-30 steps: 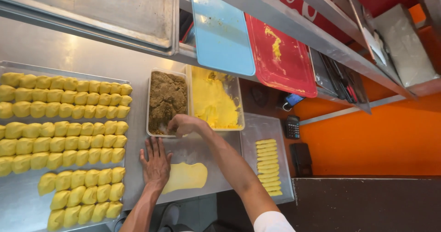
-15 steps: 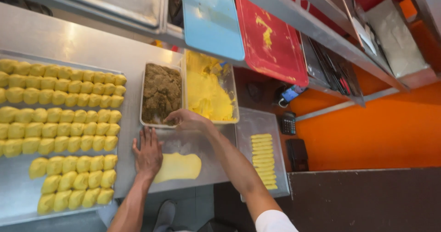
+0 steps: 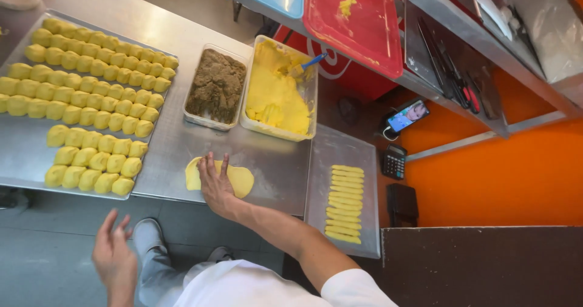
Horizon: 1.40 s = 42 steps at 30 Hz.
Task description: The person is preparing pastries by flattening small pieces of dough, adding a brown filling mixture, and rolling them into cylinders.
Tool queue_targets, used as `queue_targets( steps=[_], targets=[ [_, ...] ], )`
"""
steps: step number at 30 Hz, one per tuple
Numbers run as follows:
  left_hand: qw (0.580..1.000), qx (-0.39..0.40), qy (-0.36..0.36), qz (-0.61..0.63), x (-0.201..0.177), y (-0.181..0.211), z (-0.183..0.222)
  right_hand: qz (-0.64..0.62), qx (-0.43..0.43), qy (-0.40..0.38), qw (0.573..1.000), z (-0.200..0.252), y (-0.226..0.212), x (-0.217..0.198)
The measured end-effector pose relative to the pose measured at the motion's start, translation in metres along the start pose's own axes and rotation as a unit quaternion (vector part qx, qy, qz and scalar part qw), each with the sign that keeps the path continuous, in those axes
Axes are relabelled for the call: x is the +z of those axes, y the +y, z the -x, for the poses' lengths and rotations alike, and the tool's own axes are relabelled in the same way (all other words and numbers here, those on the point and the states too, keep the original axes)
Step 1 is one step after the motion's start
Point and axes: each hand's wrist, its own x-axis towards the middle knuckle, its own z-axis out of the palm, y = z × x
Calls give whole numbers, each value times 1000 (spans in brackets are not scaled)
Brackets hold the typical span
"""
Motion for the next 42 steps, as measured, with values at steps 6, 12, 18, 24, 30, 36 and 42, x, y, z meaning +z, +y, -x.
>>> queue_targets(
  steps=[6, 12, 18, 24, 30, 36, 42],
  targets=[
    [990, -25, 117, -79, -40, -37, 62, -151, -27, -37, 987, 41, 19, 26],
    [999, 16, 24, -22, -23, -15, 33, -364, -89, -86, 923, 87, 67, 36],
    [992, 29, -122, -25, 15, 41, -29, -726, 55, 100, 678, 75, 65, 83],
    [953, 27, -287, -87, 44, 68, -114, -920, 337, 61, 191, 44, 69, 45],
    [909, 61, -381, -160, 49, 100, -182, -596, 487, 203, 605, 39, 9, 57],
    [874, 66, -449, -173, 59, 102, -214, -483, 416, 17, 770, 6, -29, -5],
    [843, 89, -491, -200, 73, 86, -220, -497, 406, 122, 757, 1, 20, -29]
  ],
)
